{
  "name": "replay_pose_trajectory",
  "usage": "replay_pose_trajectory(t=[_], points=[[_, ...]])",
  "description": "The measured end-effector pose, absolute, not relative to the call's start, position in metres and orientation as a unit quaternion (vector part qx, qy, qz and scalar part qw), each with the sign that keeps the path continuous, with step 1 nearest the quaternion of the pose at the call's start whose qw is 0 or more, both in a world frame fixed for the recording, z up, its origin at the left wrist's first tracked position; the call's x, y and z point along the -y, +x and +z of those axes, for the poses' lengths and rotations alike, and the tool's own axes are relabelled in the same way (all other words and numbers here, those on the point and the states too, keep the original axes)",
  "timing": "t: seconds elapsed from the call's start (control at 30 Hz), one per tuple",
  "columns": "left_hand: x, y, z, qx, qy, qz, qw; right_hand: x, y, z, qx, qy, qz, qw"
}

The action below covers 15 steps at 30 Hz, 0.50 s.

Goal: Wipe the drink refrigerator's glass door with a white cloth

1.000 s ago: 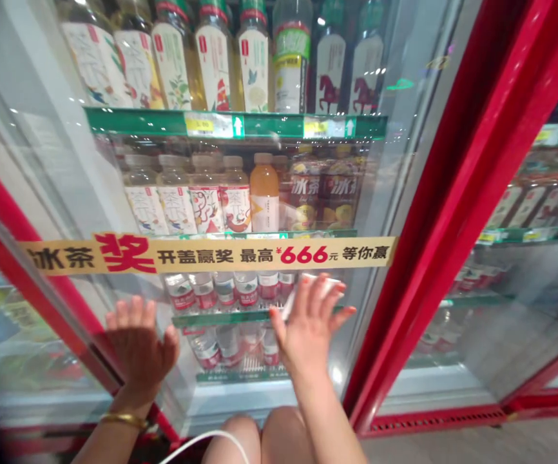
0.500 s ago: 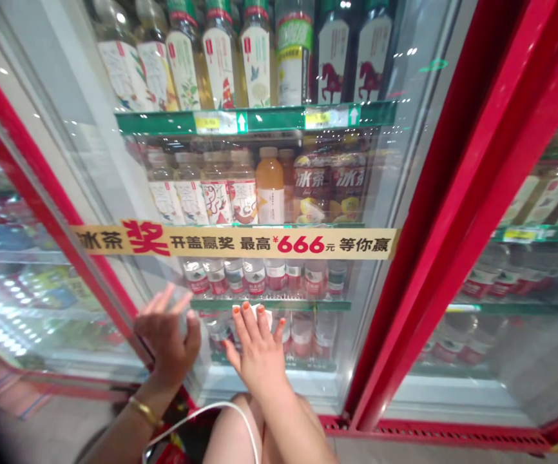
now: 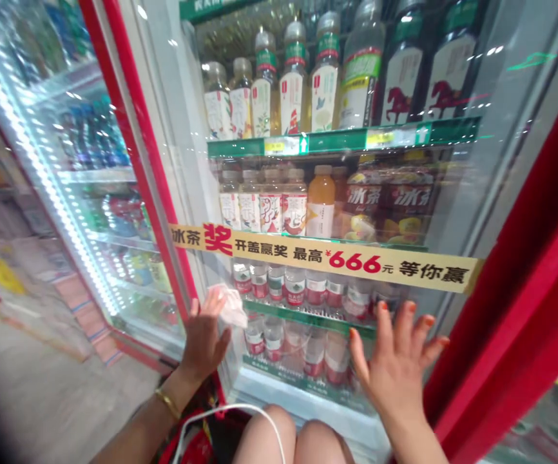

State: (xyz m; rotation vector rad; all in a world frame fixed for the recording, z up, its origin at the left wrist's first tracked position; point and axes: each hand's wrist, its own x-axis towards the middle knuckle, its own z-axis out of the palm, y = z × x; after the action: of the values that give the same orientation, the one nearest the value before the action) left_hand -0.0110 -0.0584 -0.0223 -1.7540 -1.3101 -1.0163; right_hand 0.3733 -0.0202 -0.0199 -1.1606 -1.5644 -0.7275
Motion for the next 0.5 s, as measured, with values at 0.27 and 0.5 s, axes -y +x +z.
replay_pose_trajectory(t=[0.27, 0.5], points=[[0.016, 0.053, 0.005, 0.549, -0.565, -0.496, 0.365, -0.001, 0.374, -0.028, 0.584, -0.454, -0.342, 0.579], [0.015, 0.020, -0.005, 0.570, -0.540, -0.452, 0.422, 0.002, 0.370, -0.028, 0.556, -0.458, -0.331, 0.609]])
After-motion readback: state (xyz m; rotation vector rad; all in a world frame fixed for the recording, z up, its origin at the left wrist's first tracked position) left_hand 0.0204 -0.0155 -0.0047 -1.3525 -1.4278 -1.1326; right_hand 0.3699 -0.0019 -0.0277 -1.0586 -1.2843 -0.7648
